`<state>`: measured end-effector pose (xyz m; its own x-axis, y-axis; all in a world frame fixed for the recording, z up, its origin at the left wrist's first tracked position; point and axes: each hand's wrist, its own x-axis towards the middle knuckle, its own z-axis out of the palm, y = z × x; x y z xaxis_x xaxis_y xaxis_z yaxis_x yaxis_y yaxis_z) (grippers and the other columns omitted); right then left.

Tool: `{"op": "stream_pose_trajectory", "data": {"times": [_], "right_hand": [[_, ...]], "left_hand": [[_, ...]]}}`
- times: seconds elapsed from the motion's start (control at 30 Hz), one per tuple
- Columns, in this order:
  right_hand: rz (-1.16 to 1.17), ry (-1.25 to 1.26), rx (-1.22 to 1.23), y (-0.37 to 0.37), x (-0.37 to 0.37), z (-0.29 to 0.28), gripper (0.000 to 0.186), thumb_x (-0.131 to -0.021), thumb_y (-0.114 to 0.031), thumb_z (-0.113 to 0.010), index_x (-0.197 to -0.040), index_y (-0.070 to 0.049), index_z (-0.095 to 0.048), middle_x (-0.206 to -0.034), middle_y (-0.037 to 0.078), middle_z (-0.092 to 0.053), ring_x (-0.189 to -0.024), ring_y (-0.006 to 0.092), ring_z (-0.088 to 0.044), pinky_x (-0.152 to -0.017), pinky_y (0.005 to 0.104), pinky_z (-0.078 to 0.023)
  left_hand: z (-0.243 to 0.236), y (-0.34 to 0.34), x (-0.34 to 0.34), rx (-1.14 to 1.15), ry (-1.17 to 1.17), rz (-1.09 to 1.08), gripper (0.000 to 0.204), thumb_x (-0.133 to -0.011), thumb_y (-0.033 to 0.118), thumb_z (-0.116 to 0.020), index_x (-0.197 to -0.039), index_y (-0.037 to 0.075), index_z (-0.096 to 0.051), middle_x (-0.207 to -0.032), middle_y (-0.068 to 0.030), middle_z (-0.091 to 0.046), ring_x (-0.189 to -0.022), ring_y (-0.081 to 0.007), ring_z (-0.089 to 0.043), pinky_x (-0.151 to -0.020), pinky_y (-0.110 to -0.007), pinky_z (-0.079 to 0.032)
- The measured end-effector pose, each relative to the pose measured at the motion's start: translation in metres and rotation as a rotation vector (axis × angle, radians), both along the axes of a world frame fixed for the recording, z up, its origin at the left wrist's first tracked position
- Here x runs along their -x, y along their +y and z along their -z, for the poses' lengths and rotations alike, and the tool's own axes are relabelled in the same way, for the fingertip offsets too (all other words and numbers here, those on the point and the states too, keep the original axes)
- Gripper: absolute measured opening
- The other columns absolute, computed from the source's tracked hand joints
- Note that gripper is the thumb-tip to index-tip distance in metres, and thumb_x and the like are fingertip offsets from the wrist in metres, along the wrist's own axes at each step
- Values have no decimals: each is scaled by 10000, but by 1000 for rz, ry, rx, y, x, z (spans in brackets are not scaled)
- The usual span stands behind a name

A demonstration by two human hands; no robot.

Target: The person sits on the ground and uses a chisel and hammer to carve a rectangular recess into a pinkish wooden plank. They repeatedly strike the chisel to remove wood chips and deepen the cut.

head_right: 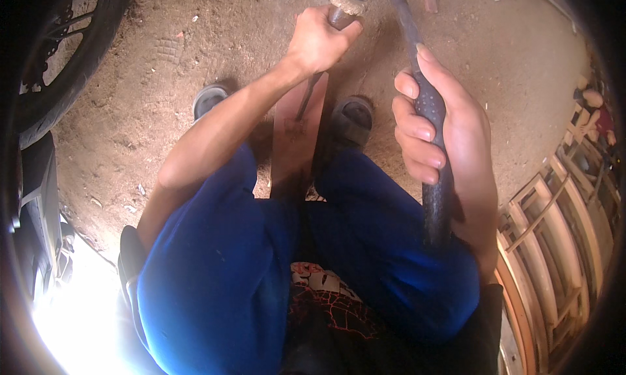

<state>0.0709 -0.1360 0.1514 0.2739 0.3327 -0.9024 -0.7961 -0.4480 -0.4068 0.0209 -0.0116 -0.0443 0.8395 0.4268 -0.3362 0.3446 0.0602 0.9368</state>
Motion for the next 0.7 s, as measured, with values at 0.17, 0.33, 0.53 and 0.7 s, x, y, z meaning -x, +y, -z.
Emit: {"op": "stream_pose_trajectory", "data": {"times": [0.17, 0.33, 0.53, 0.7], "right_hand": [[74, 8, -347, -9, -17, -22, 371, -1089, -436, -296, -976, -111, -436, -558, 24, -449, -283, 125, -361, -233, 277, -331], [46, -48, -50, -5, 3, -10, 403, -1053, -487, -419, -884, -125, -467, -515, -13, -415, -274, 90, -338, -229, 247, -302], [46, -123, -180, -8, -8, -45, 379, -1100, -417, -229, -942, -109, -384, -528, 11, -390, -253, 111, -326, -187, 238, -276], [-10, -237, -239, -21, -18, -50, 364, -1111, -372, -166, -956, -101, -354, -535, 29, -395, -252, 111, -349, -175, 229, -292]], "left_hand": [[-8, -2, -2, -97, 55, 25, 406, -808, 307, -691, -957, -70, -688, -848, -249, -718, -847, -349, -732, -825, -415, -577], [-7, -1, -3, -36, 12, 32, 398, -814, 317, -691, -913, -67, -681, -825, -247, -713, -813, -364, -724, -808, -419, -574], [-5, 2, -2, 10, 67, 19, 377, -830, 318, -694, -871, -57, -687, -778, -222, -712, -759, -295, -729, -757, -405, -583], [-3, 13, 13, 85, -43, -107, 321, -852, 282, -711, -818, -36, -676, -665, -120, -690, -601, -156, -680, -589, -342, -559]]}}
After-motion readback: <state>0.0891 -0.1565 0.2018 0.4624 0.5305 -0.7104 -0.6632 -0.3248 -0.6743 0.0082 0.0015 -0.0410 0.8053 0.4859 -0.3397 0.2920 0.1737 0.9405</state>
